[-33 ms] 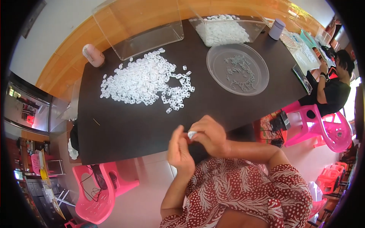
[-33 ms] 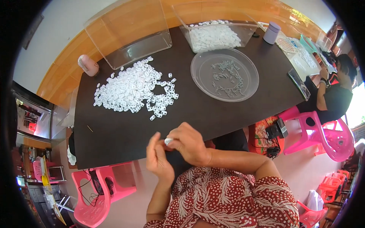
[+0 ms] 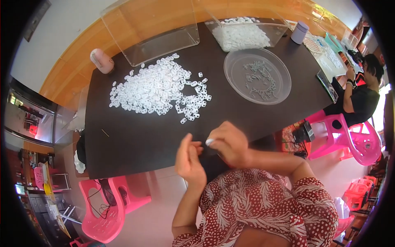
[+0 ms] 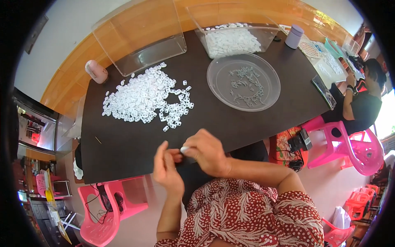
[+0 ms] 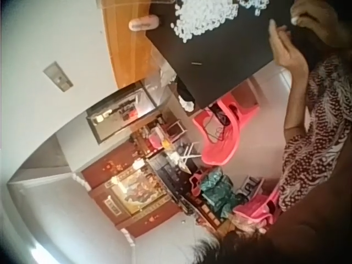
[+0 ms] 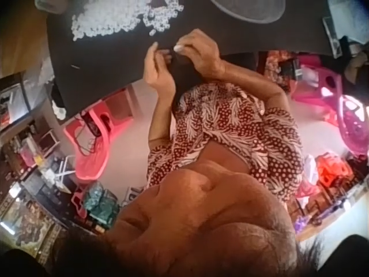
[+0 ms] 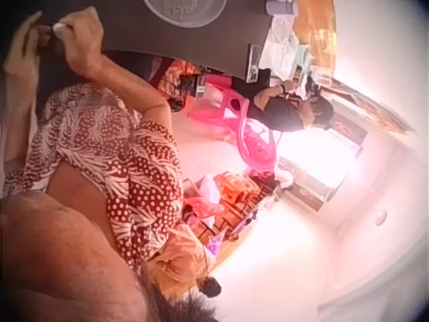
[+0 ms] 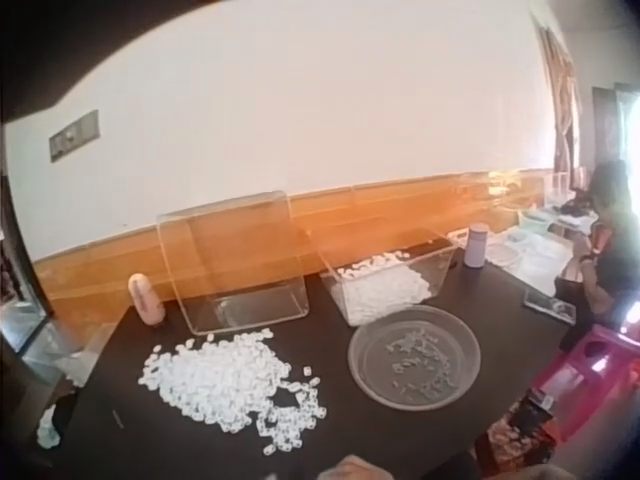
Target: Assembling small plastic parts by manually inserting small metal pins into them.
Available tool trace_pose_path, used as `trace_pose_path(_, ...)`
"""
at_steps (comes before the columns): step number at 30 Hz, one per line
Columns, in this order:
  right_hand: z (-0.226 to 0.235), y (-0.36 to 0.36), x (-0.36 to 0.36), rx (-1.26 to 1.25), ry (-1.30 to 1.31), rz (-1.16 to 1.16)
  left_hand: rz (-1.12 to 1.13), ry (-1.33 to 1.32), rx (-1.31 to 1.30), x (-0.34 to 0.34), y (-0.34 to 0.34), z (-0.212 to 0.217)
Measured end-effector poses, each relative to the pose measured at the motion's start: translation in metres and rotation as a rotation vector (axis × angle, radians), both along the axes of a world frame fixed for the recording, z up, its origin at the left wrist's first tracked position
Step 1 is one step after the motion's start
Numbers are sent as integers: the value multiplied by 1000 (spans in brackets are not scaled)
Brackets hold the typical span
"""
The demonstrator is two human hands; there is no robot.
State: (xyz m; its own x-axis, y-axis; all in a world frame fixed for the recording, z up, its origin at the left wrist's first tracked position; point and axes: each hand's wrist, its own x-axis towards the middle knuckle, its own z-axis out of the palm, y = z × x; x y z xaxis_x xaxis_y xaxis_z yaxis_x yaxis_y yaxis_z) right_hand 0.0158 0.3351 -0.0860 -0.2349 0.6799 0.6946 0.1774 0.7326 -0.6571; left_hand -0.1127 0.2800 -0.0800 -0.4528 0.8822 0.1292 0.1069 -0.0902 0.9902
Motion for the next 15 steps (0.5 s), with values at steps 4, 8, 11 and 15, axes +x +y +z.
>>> trace_pose_path(4, 37, 45, 28, 65, -114, -186, 78, 712, 178, -42, 48, -17)
trace_pose_path(8, 74, 107, 47, 70, -88, -290, 83, 1021, 216, -54, 73, -25)
trace_pose_path(11, 111, 147, 63, 47, -19, -426, 40, 1063, 182, -51, 79, -27)
trace_pose_path(15, 144, 213, 80, 188, -102, -578, -15, 998, 200, -52, 80, -26)
